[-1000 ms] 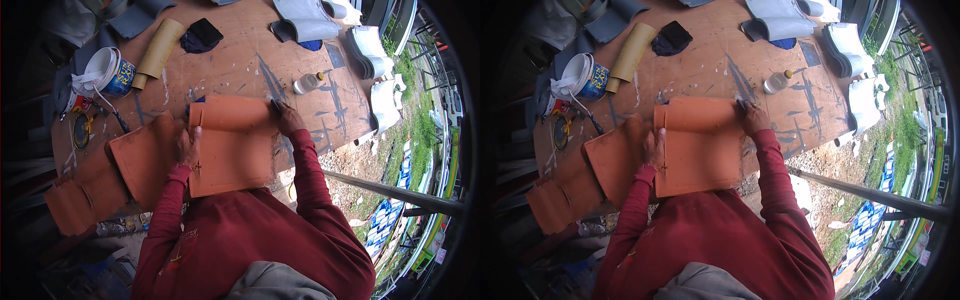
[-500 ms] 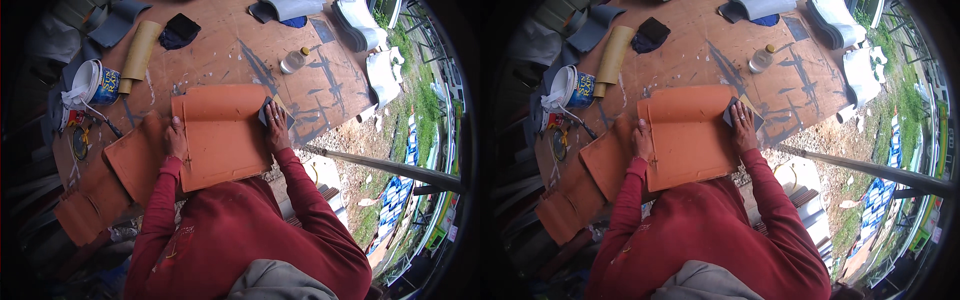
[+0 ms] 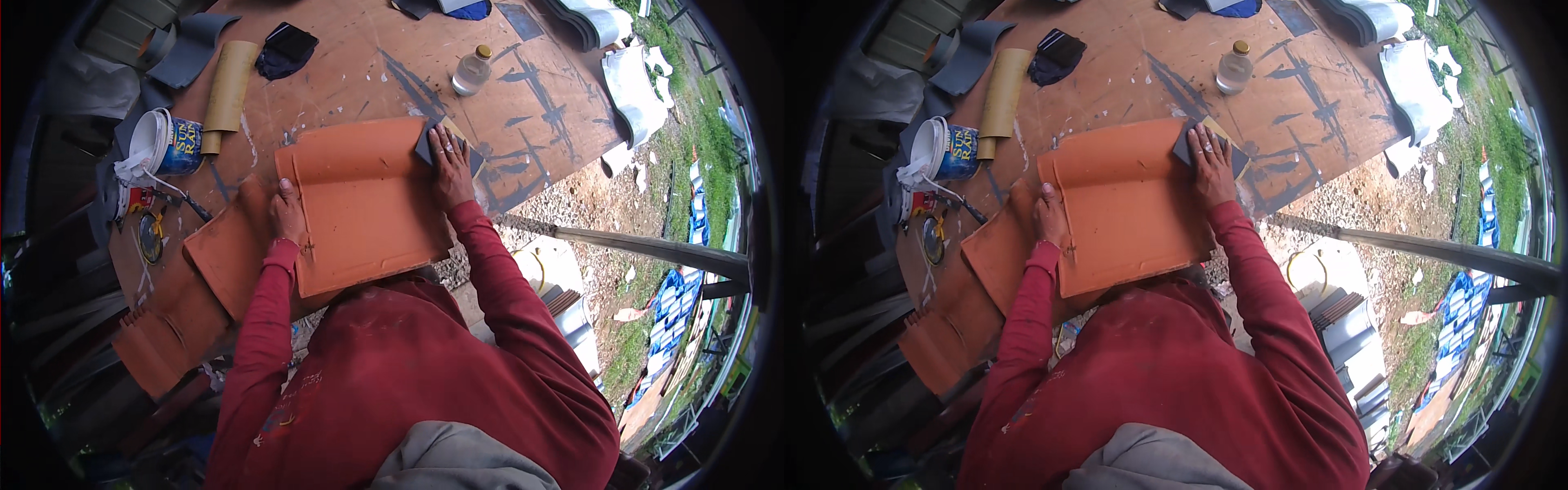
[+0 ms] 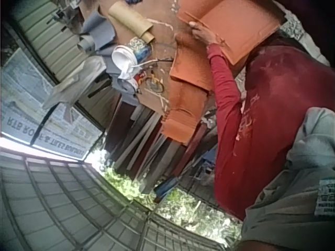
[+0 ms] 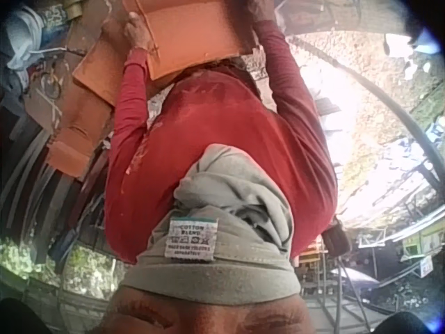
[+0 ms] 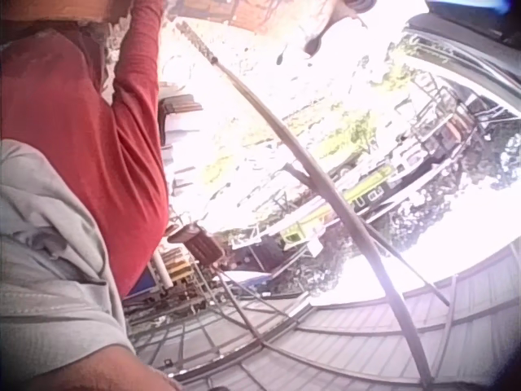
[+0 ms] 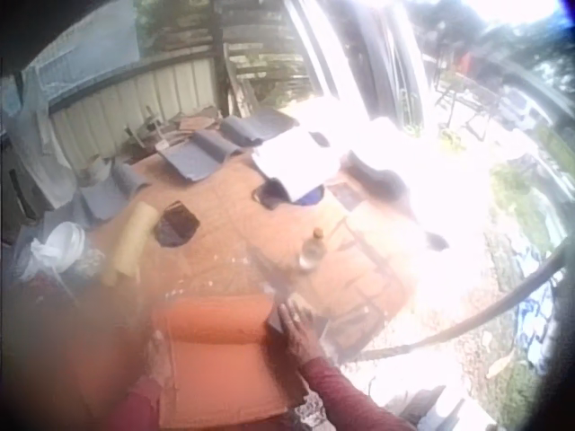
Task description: The person cleans and sands clay roof tiles by hand using sandpaper and a cloth.
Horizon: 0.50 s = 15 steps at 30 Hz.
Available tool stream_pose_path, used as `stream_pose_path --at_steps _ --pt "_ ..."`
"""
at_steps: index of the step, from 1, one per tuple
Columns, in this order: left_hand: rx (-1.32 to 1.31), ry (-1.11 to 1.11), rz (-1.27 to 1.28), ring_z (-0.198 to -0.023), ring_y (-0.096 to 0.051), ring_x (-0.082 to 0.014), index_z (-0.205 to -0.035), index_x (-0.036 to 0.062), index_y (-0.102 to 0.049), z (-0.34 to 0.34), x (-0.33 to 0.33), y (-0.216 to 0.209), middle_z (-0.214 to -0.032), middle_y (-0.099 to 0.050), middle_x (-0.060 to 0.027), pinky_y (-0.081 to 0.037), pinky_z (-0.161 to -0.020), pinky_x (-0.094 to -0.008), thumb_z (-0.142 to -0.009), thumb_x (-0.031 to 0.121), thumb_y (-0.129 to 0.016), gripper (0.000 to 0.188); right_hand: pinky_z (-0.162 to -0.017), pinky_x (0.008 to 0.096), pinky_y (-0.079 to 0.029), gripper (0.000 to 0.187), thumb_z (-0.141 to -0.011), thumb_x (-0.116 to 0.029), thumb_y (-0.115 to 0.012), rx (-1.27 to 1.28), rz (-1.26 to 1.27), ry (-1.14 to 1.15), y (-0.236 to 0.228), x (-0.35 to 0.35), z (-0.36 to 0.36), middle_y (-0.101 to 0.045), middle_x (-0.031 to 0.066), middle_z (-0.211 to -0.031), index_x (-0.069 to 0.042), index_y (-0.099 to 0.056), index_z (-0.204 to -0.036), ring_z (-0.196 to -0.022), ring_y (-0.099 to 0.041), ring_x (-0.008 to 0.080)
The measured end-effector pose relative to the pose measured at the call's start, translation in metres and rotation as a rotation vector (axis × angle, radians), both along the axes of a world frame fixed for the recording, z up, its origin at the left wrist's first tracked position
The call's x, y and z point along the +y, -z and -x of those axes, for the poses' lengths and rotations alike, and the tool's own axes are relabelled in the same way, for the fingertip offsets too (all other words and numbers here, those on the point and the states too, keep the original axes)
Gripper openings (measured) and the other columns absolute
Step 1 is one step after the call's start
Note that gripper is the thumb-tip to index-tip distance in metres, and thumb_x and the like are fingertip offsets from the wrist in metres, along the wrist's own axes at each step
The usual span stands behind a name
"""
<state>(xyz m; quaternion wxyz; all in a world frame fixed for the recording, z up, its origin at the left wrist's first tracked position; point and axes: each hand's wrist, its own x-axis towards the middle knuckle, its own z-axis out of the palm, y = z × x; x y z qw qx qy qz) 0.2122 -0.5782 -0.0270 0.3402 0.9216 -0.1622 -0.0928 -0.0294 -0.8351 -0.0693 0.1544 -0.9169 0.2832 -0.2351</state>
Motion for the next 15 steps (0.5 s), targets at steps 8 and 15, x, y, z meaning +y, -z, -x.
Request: stream_pose_path --at_steps 8,15 --pt "-0.062 -0.032 0.013 -0.095 -0.063 -0.0509 -0.094 -0.0130 -0.063 -0.005 0.003 0.005 -0.094 -0.065 -0.0351 -0.046 -0.083 -0.0532 -0.103 0.066 -0.032 0.085 -0.124 0.0538 -0.016 0.070 -0.087 -0.007 -0.049 0.215 0.124 -0.130 0.017 0.020 0.061 -0.031 0.0070 -0.165 -0.016 -0.040 -0.156 -0.151 -0.031 0.0309" --pt "0.012 -0.011 -0.052 -0.102 -0.063 -0.0505 -0.101 -0.0131 -0.065 0.002 -0.001 -0.015 -0.101 -0.067 -0.0345 -0.047 -0.088 -0.0531 -0.103 0.068 -0.028 0.089 -0.119 0.0514 -0.027 0.063 -0.087 -0.009 -0.052 0.274 -0.074 -0.183 -0.010 0.031 0.083 -0.053 0.0185 -0.140 -0.017 -0.050 -0.150 -0.133 -0.045 0.0370"
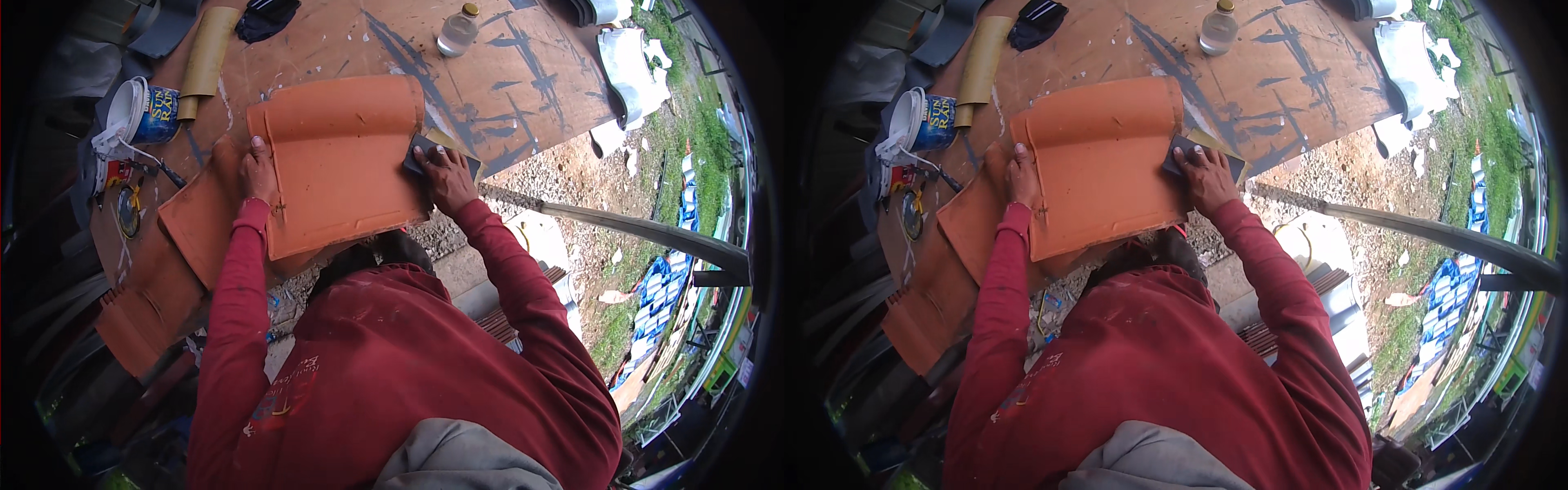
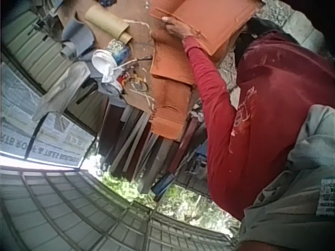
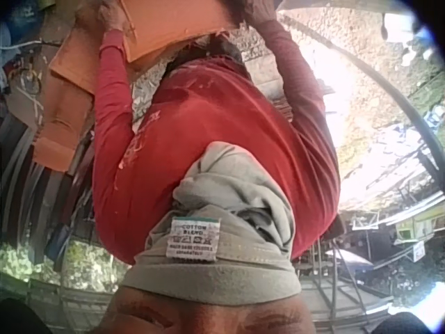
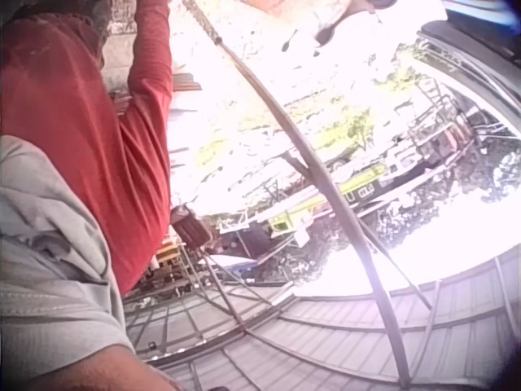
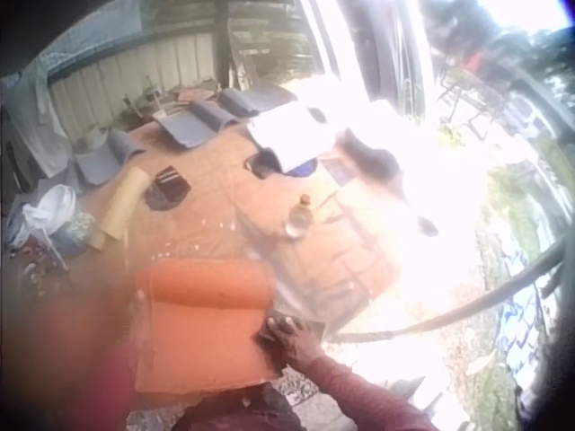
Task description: The person cleans and sands clay roof tiles by hand using sandpaper and a cloth.
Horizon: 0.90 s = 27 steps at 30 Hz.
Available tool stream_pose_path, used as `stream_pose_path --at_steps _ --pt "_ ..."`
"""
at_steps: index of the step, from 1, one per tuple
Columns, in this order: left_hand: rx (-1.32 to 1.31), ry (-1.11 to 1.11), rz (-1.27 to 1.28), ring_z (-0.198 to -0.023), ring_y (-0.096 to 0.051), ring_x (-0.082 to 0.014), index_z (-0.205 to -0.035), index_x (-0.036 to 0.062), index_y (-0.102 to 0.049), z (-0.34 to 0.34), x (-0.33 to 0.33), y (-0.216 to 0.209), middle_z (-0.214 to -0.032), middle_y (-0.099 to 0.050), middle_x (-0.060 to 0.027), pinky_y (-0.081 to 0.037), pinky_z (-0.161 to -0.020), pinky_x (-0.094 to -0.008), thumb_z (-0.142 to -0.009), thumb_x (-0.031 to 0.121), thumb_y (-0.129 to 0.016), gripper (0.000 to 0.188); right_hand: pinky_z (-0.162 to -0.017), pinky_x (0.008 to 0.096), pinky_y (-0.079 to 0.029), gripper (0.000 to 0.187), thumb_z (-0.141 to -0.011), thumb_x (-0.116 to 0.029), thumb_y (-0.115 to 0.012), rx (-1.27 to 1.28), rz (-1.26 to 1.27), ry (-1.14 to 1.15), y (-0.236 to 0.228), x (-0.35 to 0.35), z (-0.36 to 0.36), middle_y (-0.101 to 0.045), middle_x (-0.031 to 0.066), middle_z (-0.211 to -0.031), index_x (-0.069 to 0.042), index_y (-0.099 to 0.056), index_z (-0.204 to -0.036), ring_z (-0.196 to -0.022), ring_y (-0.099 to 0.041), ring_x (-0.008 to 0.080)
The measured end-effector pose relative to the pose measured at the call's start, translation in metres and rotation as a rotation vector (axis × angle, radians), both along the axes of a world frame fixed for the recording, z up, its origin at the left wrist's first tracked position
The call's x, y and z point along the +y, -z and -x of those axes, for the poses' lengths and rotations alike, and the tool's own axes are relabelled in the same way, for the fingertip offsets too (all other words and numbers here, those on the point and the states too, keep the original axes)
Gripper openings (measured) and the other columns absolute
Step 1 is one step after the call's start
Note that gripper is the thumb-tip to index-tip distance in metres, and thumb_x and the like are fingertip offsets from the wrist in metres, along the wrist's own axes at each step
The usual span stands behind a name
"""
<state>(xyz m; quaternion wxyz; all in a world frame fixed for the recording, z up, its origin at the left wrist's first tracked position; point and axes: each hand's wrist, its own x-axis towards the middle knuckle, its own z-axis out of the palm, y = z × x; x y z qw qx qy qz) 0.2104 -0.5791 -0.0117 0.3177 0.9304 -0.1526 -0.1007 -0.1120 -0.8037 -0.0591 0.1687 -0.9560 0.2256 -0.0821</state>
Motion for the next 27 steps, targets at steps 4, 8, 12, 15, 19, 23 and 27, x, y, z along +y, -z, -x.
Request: stream_pose_path --at_steps 4,8,12,15,19,23,27 --pt "-0.116 0.053 0.064 -0.108 -0.062 -0.0511 -0.105 -0.0127 -0.067 -0.009 0.000 0.021 -0.107 -0.067 -0.0350 -0.047 -0.093 -0.0516 -0.103 0.068 -0.026 0.091 -0.117 0.0528 -0.029 0.060 -0.089 -0.010 -0.049 0.065 0.034 -0.136 0.007 0.010 0.011 -0.055 0.0179 -0.138 -0.017 -0.052 -0.149 -0.128 -0.048 0.0367" --pt "-0.065 0.055 0.059 -0.098 -0.066 -0.0489 -0.101 -0.0077 -0.068 -0.003 -0.002 0.008 -0.097 -0.069 -0.0311 -0.049 -0.083 -0.0516 -0.104 0.065 -0.031 0.082 -0.117 0.0534 -0.029 0.058 -0.091 -0.009 -0.045 -0.090 -0.008 -0.027 0.004 0.007 -0.001 -0.057 0.0179 -0.136 -0.016 -0.052 -0.148 -0.128 -0.049 0.0366" --pt "-0.146 -0.056 0.044 -0.098 -0.064 -0.0514 -0.101 -0.0072 -0.068 -0.024 0.009 0.029 -0.096 -0.067 -0.0332 -0.049 -0.084 -0.0531 -0.103 0.065 -0.032 0.081 -0.118 0.0536 -0.027 0.062 -0.089 -0.012 -0.053 0.066 0.044 -0.112 0.003 0.040 0.038 -0.057 0.0187 -0.138 -0.016 -0.050 -0.150 -0.132 -0.047 0.0388" --pt "-0.137 -0.015 0.119 -0.099 -0.064 -0.0513 -0.096 -0.0079 -0.067 0.000 -0.010 0.021 -0.093 -0.066 -0.0349 -0.048 -0.083 -0.0540 -0.103 0.067 -0.032 0.083 -0.116 0.0540 -0.029 0.059 -0.091 -0.013 -0.049 0.021 0.079 -0.054 0.012 0.025 0.025 -0.055 0.0195 -0.141 -0.018 -0.050 -0.150 -0.129 -0.049 0.0389" --pt "-0.038 0.010 0.057 -0.098 -0.065 -0.0505 -0.092 -0.0082 -0.069 -0.018 0.004 0.030 -0.094 -0.066 -0.0349 -0.049 -0.083 -0.0536 -0.103 0.067 -0.030 0.086 -0.112 0.0493 -0.031 0.064 -0.088 -0.008 -0.049 -0.083 0.121 -0.053 0.005 0.012 -0.006 -0.059 0.0172 -0.133 -0.013 -0.048 -0.152 -0.120 -0.052 0.0365" --pt "-0.142 0.010 0.033 -0.097 -0.065 -0.0512 -0.094 -0.0104 -0.068 -0.011 0.007 0.035 -0.095 -0.066 -0.0357 -0.049 -0.082 -0.0541 -0.102 0.068 -0.029 0.088 -0.115 0.0552 -0.028 0.072 -0.082 -0.003 -0.055 -0.040 0.147 -0.073 0.014 0.028 0.011 -0.057 0.0195 -0.135 -0.014 -0.046 -0.152 -0.129 -0.049 0.0379" --pt "0.021 0.039 -0.041 -0.105 -0.062 -0.0511 -0.098 -0.0102 -0.069 -0.007 -0.012 0.006 -0.100 -0.067 -0.0357 -0.047 -0.090 -0.0525 -0.103 0.066 -0.030 0.086 -0.115 0.0558 -0.030 0.060 -0.092 -0.011 -0.048 -0.083 0.172 -0.168 0.000 -0.028 -0.018 -0.058 0.0141 -0.138 -0.016 -0.048 -0.151 -0.127 -0.050 0.0341"
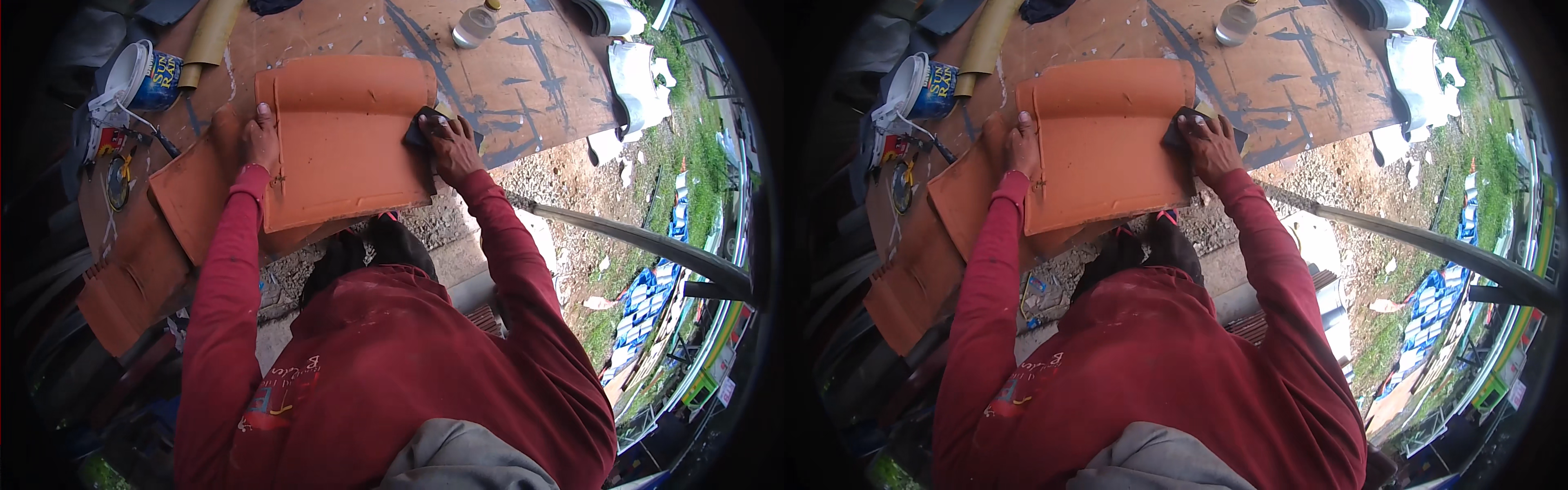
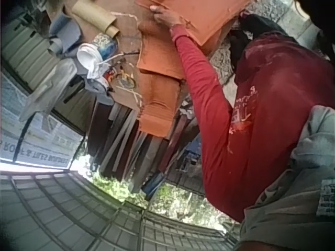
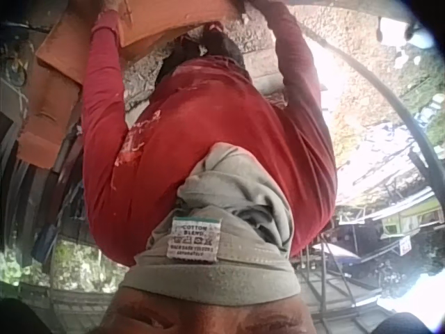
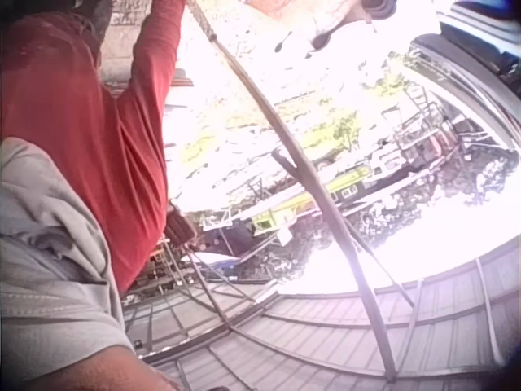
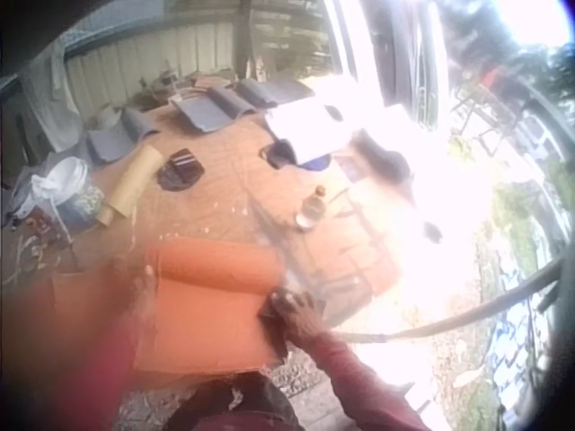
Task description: The person cleans and sands clay roof tiles by hand using sandpaper and a cloth.
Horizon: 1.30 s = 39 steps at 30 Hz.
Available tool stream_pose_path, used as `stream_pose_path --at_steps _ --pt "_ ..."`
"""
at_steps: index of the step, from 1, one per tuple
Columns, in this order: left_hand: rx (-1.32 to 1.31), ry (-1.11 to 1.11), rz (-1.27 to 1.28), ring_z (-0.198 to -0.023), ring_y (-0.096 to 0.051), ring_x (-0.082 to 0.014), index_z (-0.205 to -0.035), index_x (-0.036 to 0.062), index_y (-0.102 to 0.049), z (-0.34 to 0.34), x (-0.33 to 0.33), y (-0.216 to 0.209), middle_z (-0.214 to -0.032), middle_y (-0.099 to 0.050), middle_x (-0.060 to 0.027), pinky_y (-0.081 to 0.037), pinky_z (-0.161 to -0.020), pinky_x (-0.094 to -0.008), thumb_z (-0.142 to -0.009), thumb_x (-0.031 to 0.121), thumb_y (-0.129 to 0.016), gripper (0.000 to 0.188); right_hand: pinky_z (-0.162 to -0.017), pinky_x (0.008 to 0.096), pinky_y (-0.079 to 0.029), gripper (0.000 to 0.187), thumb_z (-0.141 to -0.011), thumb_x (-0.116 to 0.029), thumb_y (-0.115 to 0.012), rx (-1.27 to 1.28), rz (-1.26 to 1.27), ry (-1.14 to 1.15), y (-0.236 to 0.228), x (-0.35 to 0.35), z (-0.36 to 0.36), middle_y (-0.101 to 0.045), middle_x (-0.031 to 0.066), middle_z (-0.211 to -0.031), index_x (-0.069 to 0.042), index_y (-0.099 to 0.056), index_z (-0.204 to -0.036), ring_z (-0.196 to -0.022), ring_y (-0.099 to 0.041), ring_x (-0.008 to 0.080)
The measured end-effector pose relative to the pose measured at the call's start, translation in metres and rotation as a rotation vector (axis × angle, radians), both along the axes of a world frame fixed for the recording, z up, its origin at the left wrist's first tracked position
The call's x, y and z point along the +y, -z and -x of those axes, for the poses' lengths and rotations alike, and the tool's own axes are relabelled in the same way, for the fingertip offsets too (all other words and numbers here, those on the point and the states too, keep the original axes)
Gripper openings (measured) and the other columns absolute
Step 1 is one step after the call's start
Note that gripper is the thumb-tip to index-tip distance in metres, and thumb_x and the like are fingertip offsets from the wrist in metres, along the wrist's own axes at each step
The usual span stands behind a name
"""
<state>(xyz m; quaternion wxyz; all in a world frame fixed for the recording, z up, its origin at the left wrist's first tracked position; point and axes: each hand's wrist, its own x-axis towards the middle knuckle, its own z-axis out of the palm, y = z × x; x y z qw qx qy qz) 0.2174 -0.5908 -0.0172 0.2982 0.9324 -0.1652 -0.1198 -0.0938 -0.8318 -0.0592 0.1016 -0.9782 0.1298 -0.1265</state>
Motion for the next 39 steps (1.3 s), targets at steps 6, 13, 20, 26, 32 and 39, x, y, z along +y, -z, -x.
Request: stream_pose_path --at_steps 6,13,20,26,32,39 --pt "-0.139 -0.028 0.106 -0.095 -0.064 -0.0528 -0.091 -0.0118 -0.066 -0.011 0.016 0.025 -0.094 -0.065 -0.0370 -0.050 -0.083 -0.0545 -0.102 0.069 -0.030 0.089 -0.112 0.0511 -0.033 0.060 -0.090 -0.010 -0.049 0.039 0.056 -0.040 0.004 -0.012 0.015 -0.058 0.0163 -0.138 -0.016 -0.050 -0.150 -0.121 -0.052 0.0354" --pt "-0.153 -0.043 0.094 -0.089 -0.063 -0.0544 -0.082 -0.0102 -0.066 -0.003 0.008 0.019 -0.088 -0.065 -0.0361 -0.050 -0.078 -0.0562 -0.102 0.068 -0.030 0.088 -0.111 0.0503 -0.034 0.072 -0.081 -0.003 -0.056 -0.020 -0.088 -0.016 0.004 0.005 0.004 -0.054 0.0137 -0.138 -0.017 -0.048 -0.151 -0.125 -0.047 0.0371" --pt "-0.030 -0.038 -0.008 -0.103 -0.064 -0.0516 -0.101 -0.0086 -0.068 -0.006 0.002 0.008 -0.103 -0.066 -0.0368 -0.048 -0.087 -0.0542 -0.104 0.064 -0.031 0.081 -0.112 0.0456 -0.037 0.069 -0.078 0.004 -0.050 0.345 -0.377 -0.087 -0.035 0.056 0.072 -0.056 0.0141 -0.138 -0.011 -0.055 -0.145 -0.123 -0.052 0.0359" --pt "0.009 -0.019 -0.009 -0.104 -0.064 -0.0507 -0.100 -0.0088 -0.069 -0.016 0.010 0.015 -0.103 -0.067 -0.0358 -0.050 -0.087 -0.0529 -0.104 0.064 -0.032 0.082 -0.111 0.0450 -0.037 0.065 -0.080 0.002 -0.048 0.223 -0.284 0.046 -0.038 0.064 0.052 -0.059 0.0163 -0.138 -0.010 -0.057 -0.143 -0.123 -0.053 0.0363" --pt "-0.053 -0.075 -0.013 -0.102 -0.064 -0.0515 -0.100 -0.0095 -0.069 -0.005 0.005 0.011 -0.102 -0.067 -0.0357 -0.050 -0.087 -0.0530 -0.103 0.064 -0.032 0.083 -0.108 0.0446 -0.045 0.075 -0.072 0.013 -0.044 0.246 -0.477 -0.008 -0.076 0.040 0.088 -0.057 0.0197 -0.139 -0.011 -0.059 -0.141 -0.123 -0.055 0.0420" --pt "-0.064 -0.060 0.002 -0.100 -0.064 -0.0521 -0.097 -0.0079 -0.070 -0.009 0.002 0.010 -0.098 -0.067 -0.0350 -0.050 -0.086 -0.0536 -0.103 0.065 -0.032 0.083 -0.104 0.0507 -0.042 0.059 -0.083 -0.002 -0.052 0.037 -0.150 0.210 -0.021 0.040 0.009 -0.059 0.0212 -0.132 -0.013 -0.059 -0.140 -0.122 -0.052 0.0429"
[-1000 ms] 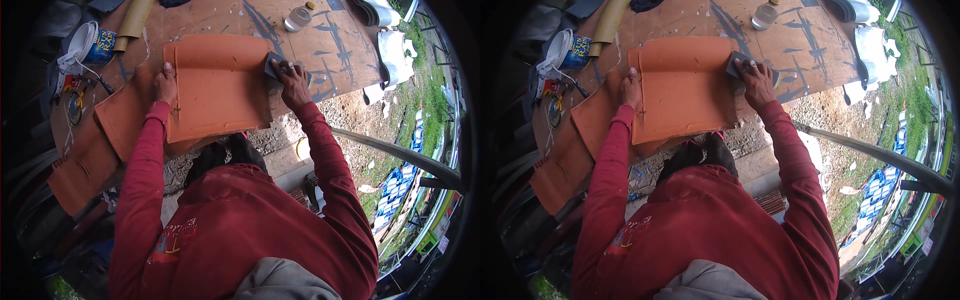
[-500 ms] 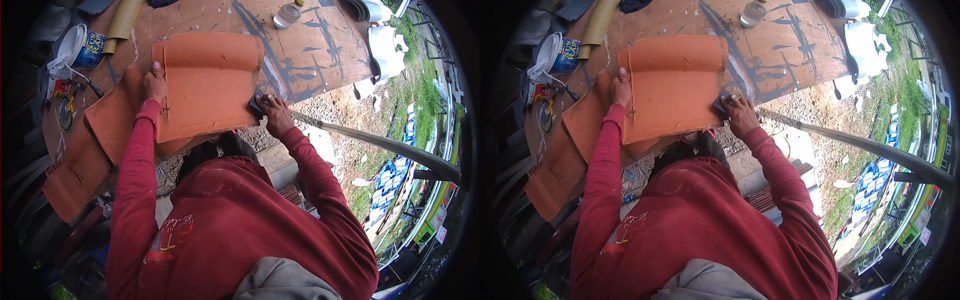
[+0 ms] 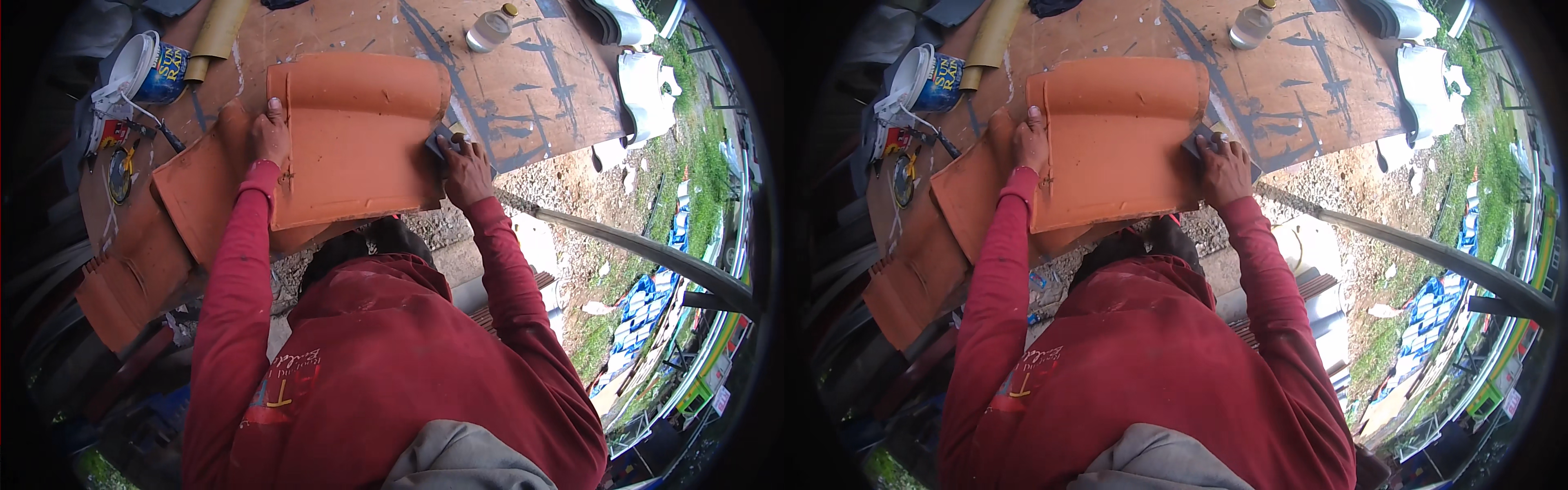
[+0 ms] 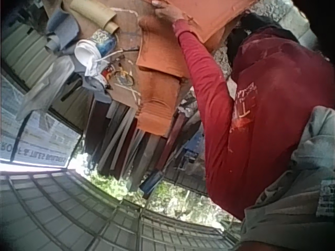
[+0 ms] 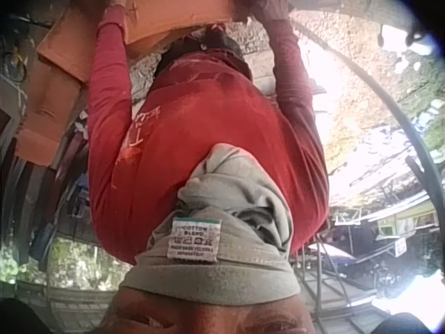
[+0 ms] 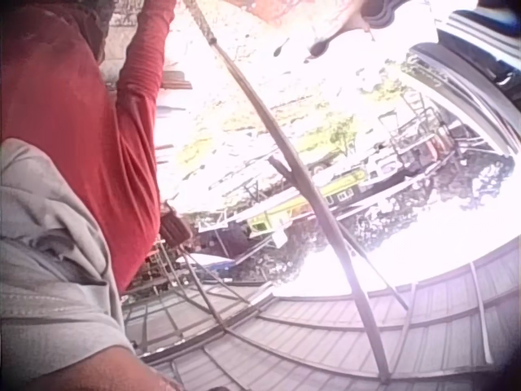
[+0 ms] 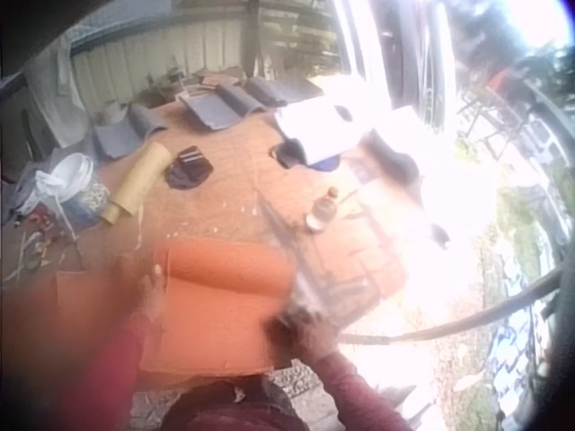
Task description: The person cleans and sands clay roof tiles by hand using sandpaper and a cloth.
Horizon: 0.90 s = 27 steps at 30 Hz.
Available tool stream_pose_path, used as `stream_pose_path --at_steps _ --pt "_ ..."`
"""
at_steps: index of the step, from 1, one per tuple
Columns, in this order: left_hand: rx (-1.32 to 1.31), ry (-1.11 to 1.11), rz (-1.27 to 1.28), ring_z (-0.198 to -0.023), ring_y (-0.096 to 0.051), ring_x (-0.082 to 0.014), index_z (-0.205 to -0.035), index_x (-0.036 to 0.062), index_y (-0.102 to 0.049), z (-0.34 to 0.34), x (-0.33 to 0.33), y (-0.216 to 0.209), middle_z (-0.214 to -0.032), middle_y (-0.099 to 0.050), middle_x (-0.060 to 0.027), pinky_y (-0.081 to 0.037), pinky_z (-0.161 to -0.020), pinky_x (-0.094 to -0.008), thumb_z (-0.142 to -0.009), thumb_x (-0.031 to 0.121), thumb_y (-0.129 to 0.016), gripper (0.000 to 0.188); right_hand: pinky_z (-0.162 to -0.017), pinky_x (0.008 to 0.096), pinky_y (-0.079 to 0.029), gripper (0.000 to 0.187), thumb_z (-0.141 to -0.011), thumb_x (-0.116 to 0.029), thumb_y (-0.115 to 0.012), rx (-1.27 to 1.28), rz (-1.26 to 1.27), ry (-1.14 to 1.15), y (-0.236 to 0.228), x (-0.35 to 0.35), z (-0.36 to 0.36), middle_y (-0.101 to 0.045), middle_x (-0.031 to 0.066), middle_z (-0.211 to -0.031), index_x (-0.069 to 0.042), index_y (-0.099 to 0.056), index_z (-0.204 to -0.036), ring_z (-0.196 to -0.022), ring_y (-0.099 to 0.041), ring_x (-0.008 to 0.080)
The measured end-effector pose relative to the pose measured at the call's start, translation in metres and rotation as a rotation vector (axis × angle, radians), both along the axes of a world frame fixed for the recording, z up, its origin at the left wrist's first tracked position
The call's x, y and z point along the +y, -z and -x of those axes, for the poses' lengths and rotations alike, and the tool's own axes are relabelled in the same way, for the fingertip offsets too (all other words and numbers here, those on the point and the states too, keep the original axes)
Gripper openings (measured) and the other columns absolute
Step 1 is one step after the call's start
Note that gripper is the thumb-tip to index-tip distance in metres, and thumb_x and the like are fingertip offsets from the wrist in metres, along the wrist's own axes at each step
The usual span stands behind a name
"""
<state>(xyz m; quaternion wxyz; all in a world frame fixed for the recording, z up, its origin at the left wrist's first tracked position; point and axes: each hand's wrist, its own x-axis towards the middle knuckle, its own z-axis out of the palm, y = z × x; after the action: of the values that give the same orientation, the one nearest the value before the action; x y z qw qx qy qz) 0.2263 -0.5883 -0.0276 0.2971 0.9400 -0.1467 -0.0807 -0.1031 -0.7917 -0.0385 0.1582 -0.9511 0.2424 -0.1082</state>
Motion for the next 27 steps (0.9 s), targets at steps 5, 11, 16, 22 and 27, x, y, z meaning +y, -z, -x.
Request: stream_pose_path --at_steps 5,11,16,22,27 --pt "-0.005 -0.011 0.001 -0.099 -0.063 -0.0533 -0.097 -0.0072 -0.070 0.002 0.005 0.004 -0.097 -0.067 -0.0347 -0.049 -0.085 -0.0535 -0.103 0.065 -0.031 0.083 -0.104 0.0402 -0.047 0.067 -0.071 0.013 -0.046 0.226 -0.551 -0.294 -0.025 0.001 0.025 -0.064 0.0177 -0.122 -0.010 -0.068 -0.130 -0.119 -0.059 0.0351" --pt "0.136 0.166 0.073 -0.086 -0.065 -0.0332 -0.096 -0.0104 -0.066 -0.033 0.024 0.023 -0.085 -0.068 -0.0246 -0.051 -0.083 -0.0474 -0.101 0.072 -0.031 0.089 -0.107 0.0445 -0.044 0.052 -0.086 0.006 -0.046 -0.253 -0.315 -0.001 -0.070 -0.016 -0.032 -0.058 0.0225 -0.139 -0.002 -0.059 -0.135 -0.125 -0.057 0.0398" --pt "0.352 0.382 0.288 -0.125 -0.057 -0.0419 -0.124 -0.0149 -0.058 -0.027 0.022 0.003 -0.125 -0.063 -0.0331 -0.042 -0.106 -0.0431 -0.098 0.077 -0.027 0.101 -0.121 0.0518 -0.027 0.061 -0.080 -0.003 -0.051 -0.424 0.077 0.041 0.019 0.021 -0.097 -0.050 0.0172 -0.151 -0.006 -0.057 -0.141 -0.140 -0.045 0.0397" --pt "0.398 0.412 0.204 -0.097 -0.061 -0.0284 -0.106 -0.0133 -0.061 -0.039 0.032 0.007 -0.094 -0.066 -0.0251 -0.047 -0.091 -0.0454 -0.099 0.076 -0.029 0.095 -0.122 0.0526 -0.026 0.057 -0.082 -0.006 -0.050 0.118 -0.144 -0.270 -0.025 0.022 -0.058 -0.047 0.0132 -0.156 -0.007 -0.061 -0.138 -0.144 -0.043 0.0311" --pt "0.322 0.438 0.193 -0.090 -0.057 -0.0238 -0.103 -0.0125 -0.062 -0.040 0.022 0.006 -0.089 -0.065 -0.0196 -0.046 -0.087 -0.0434 -0.100 0.075 -0.027 0.094 -0.123 0.0534 -0.021 0.061 -0.086 -0.006 -0.046 -0.247 0.070 -0.164 -0.022 0.024 -0.101 -0.043 0.0134 -0.158 -0.008 -0.052 -0.146 -0.148 -0.038 0.0302"
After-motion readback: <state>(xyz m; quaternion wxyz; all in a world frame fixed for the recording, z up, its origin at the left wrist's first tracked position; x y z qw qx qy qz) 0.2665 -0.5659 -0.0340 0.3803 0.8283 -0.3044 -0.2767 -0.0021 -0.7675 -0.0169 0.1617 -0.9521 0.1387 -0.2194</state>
